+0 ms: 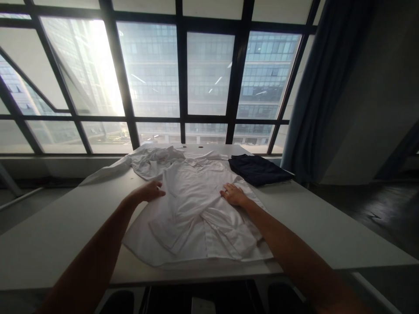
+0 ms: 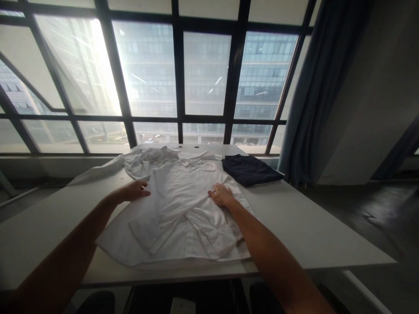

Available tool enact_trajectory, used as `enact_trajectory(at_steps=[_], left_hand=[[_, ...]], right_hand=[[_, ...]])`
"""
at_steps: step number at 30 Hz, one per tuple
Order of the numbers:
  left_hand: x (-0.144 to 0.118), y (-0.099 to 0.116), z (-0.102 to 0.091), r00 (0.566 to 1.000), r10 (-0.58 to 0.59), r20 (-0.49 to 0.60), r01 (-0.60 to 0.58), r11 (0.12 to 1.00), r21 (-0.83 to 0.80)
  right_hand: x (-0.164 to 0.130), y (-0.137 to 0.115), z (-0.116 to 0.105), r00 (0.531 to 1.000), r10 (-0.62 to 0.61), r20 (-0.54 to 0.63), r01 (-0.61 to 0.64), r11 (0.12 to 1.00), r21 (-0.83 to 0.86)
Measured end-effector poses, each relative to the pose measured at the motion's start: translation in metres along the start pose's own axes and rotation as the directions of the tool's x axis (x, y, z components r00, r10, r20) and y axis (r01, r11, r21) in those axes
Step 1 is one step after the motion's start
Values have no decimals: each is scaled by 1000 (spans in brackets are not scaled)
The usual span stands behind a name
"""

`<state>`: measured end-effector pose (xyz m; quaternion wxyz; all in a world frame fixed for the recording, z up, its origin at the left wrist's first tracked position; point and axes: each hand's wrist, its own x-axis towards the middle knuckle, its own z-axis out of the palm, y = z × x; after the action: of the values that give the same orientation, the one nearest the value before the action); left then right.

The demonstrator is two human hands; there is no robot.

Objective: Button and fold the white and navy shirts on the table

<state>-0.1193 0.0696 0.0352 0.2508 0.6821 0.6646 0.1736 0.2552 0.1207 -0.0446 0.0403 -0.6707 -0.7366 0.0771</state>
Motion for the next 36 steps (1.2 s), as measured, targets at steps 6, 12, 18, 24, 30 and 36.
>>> enact_trajectory(at_steps=[6, 12, 18, 24, 30, 36], left_hand=[[-15, 69, 53, 986, 121, 112, -114, 991, -67], [-7, 93, 96, 974, 213, 79, -220, 972, 85], [-11, 90, 110, 970, 199, 138, -210, 976, 66], [-6, 74, 107, 921, 350, 173, -331, 935, -126], [25, 29, 103, 773, 633, 45, -622, 741, 253], [20, 23, 107, 809, 548, 212, -585, 721, 371]], right_hand=[[-1, -1, -2, 1000, -7, 3, 7, 1000, 6], [-1, 0, -3, 1000, -5, 9, 5, 1000, 8], [-6, -2, -8, 999, -24, 24, 24, 999, 25], [-9, -2, -8, 999, -42, -25, 43, 998, 36], [-9, -11, -5, 958, -212, -192, 227, 972, 60], [-17, -34, -6, 806, -501, -315, 551, 830, 92]])
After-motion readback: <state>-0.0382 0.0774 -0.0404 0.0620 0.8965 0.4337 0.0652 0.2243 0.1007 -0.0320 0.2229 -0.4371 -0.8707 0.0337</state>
